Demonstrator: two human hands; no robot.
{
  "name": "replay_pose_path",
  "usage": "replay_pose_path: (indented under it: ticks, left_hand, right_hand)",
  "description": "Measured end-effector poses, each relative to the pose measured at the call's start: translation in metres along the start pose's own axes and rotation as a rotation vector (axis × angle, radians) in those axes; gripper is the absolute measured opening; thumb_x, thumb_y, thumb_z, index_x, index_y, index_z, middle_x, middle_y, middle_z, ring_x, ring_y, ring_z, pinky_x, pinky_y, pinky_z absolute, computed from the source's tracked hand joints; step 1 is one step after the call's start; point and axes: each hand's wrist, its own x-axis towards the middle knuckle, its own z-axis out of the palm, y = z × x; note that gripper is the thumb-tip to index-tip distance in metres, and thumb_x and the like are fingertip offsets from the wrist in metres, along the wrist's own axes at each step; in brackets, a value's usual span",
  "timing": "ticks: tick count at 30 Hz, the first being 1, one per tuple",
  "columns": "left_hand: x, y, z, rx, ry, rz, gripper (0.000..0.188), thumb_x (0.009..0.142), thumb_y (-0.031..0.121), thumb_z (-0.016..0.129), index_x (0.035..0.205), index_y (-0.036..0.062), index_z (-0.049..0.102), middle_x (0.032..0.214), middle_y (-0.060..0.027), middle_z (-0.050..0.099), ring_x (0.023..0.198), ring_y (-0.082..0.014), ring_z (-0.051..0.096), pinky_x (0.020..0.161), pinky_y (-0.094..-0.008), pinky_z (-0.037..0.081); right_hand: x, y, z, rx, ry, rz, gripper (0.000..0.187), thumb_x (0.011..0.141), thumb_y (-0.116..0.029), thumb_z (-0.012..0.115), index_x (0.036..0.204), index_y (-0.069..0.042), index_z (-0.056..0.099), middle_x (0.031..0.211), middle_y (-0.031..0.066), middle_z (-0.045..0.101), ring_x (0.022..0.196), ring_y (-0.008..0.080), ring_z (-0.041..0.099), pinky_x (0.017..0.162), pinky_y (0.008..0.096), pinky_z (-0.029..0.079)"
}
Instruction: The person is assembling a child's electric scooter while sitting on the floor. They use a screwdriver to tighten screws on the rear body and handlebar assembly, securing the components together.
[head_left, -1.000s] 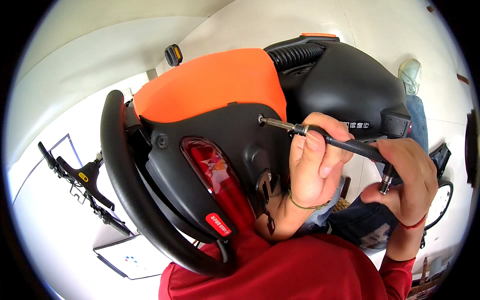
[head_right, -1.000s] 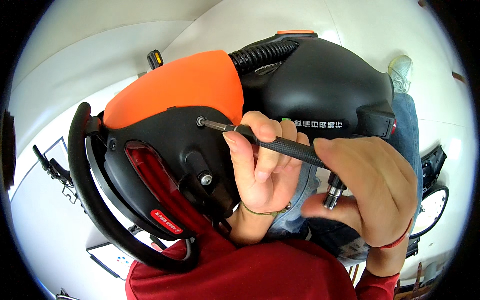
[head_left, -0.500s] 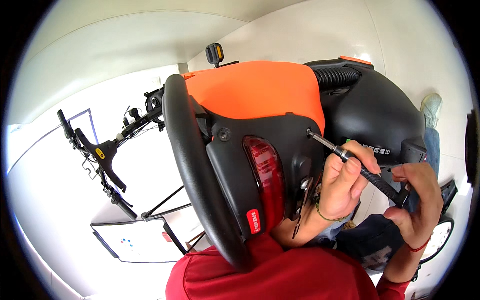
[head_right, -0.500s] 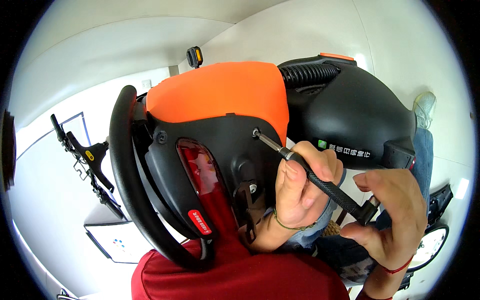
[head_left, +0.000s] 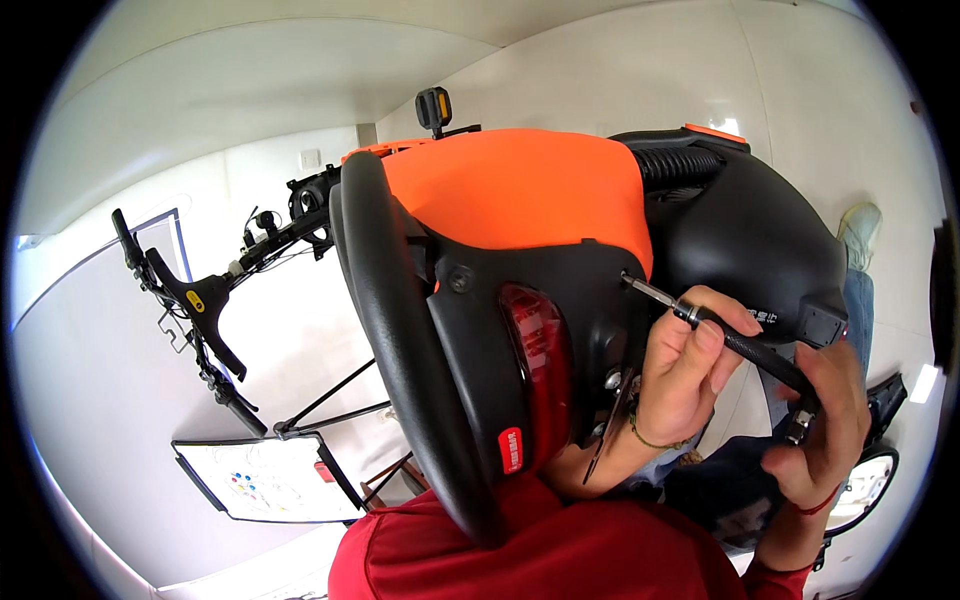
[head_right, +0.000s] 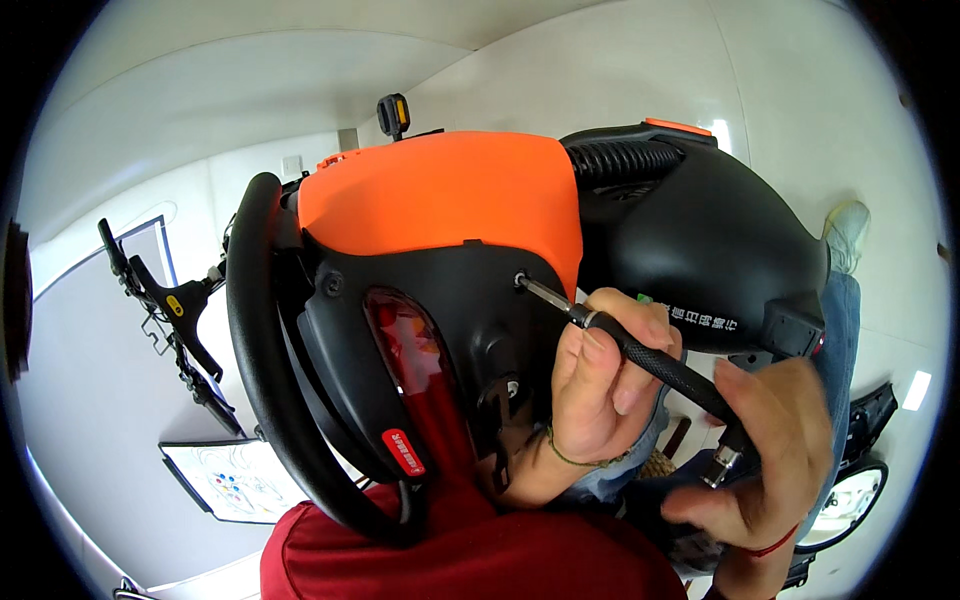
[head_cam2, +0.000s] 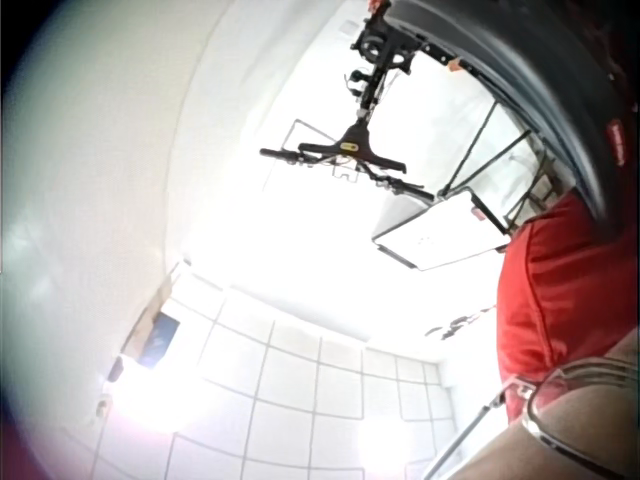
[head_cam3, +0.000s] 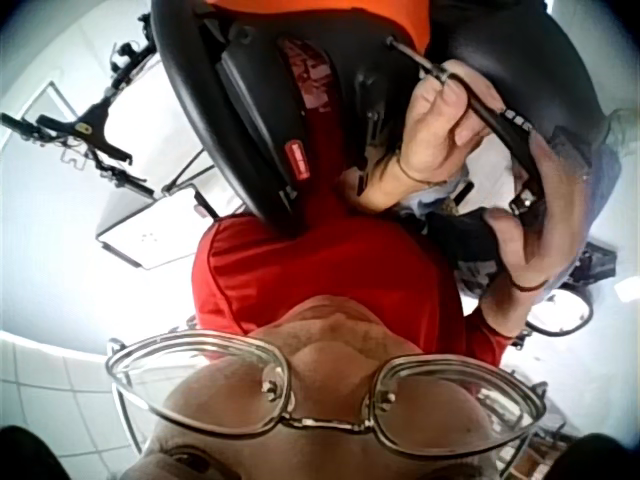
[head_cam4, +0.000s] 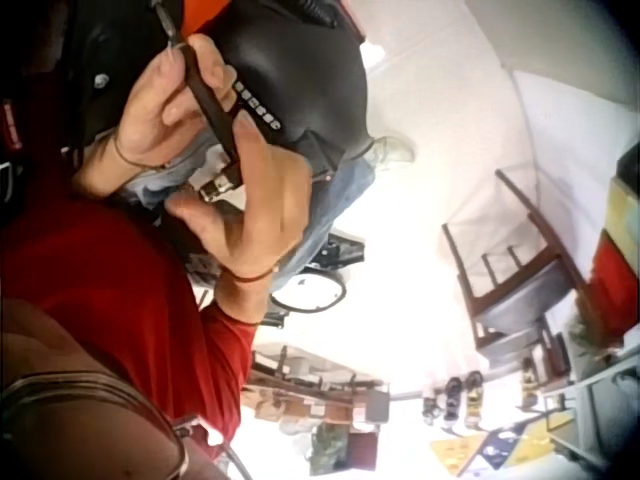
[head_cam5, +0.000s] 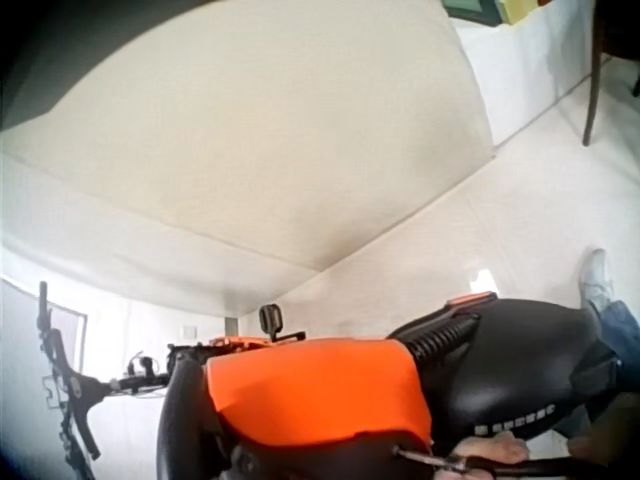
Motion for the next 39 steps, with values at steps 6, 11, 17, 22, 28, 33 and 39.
replay_pose_path:
  ticks: [6, 11, 17, 22, 28, 33, 39]
  left_hand:
    - [0.0, -0.002, -0.002, -0.05, -0.03, -0.012, 0.039, 0.095, 0.043, 0.046, 0.09, 0.0057, 0.053, 0.049, 0.0076, 0.033, 0.052, -0.0041, 0.029, 0.053, -0.022, 0.026]
    - [-0.001, 0.002, -0.004, -0.009, -0.024, -0.006, 0.039, 0.095, 0.044, 0.046, 0.091, 0.0053, 0.054, 0.048, 0.0081, 0.034, 0.05, -0.004, 0.029, 0.052, -0.0221, 0.026]
    - [0.001, -0.002, -0.006, -0.026, 0.004, 0.014, 0.04, 0.095, 0.043, 0.046, 0.092, 0.0042, 0.054, 0.049, 0.0079, 0.034, 0.048, -0.0034, 0.028, 0.052, -0.0221, 0.026]
    - [0.006, 0.003, -0.002, -0.038, 0.021, -0.009, 0.038, 0.095, 0.042, 0.046, 0.094, 0.0048, 0.053, 0.052, 0.0069, 0.035, 0.049, -0.0039, 0.028, 0.052, -0.0225, 0.027]
    - [0.001, 0.003, -0.007, -0.05, -0.01, -0.034, 0.03, 0.094, 0.036, 0.051, 0.091, 0.0055, 0.052, 0.052, 0.0073, 0.036, 0.05, -0.0041, 0.029, 0.054, -0.0228, 0.027]
    - [0.0, 0.002, -0.006, -0.057, 0.018, -0.031, 0.032, 0.094, 0.038, 0.05, 0.089, 0.006, 0.052, 0.051, 0.0072, 0.036, 0.051, -0.0043, 0.03, 0.053, -0.023, 0.026]
    - [0.001, 0.0, -0.014, -0.105, -0.059, 0.039, 0.032, 0.094, 0.036, 0.051, 0.088, 0.0045, 0.051, 0.068, 0.0001, 0.045, 0.051, -0.0024, 0.031, 0.05, -0.0194, 0.026]
  right_hand:
    - [0.002, -0.006, -0.006, -0.214, -0.127, 0.214, 0.043, 0.095, -0.038, 0.045, 0.091, 0.001, 0.062, 0.056, 0.0058, 0.052, 0.04, 0.0123, 0.046, 0.043, 0.0244, 0.035]
    - [0.01, -0.001, 0.002, 0.675, -0.184, 0.706, 0.052, 0.099, -0.037, 0.028, 0.111, 0.008, 0.054, 0.054, 0.0064, 0.055, 0.034, 0.012, 0.046, 0.035, 0.0191, 0.031]
    - [0.008, 0.009, -0.012, -0.451, -0.097, -0.149, 0.062, 0.088, -0.051, 0.052, 0.117, 0.004, 0.053, 0.073, 0.0076, 0.057, 0.064, 0.0188, 0.056, 0.059, 0.0266, 0.041]
    - [0.005, -0.003, -0.002, -0.041, -0.227, 0.352, 0.057, 0.095, -0.042, 0.04, 0.062, -0.001, 0.061, 0.054, 0.0088, 0.053, 0.046, 0.018, 0.051, 0.046, 0.0258, 0.037]
    - [0.003, -0.014, 0.011, 0.34, -0.13, 0.592, 0.059, 0.09, -0.05, 0.048, 0.069, 0.004, 0.061, 0.052, 0.0106, 0.056, 0.048, 0.0186, 0.054, 0.047, 0.0259, 0.039]
    - [0.002, 0.004, -0.018, -0.248, -0.179, -0.05, 0.06, 0.077, -0.052, 0.064, 0.098, 0.004, 0.058, 0.059, 0.0104, 0.06, 0.063, 0.0198, 0.057, 0.061, 0.0327, 0.042]
    - [0.005, 0.002, -0.018, 0.486, -0.274, 0.749, 0.06, 0.094, -0.049, 0.042, 0.082, 0.007, 0.061, 0.059, 0.0104, 0.058, 0.056, 0.0151, 0.061, 0.051, 0.0202, 0.042]
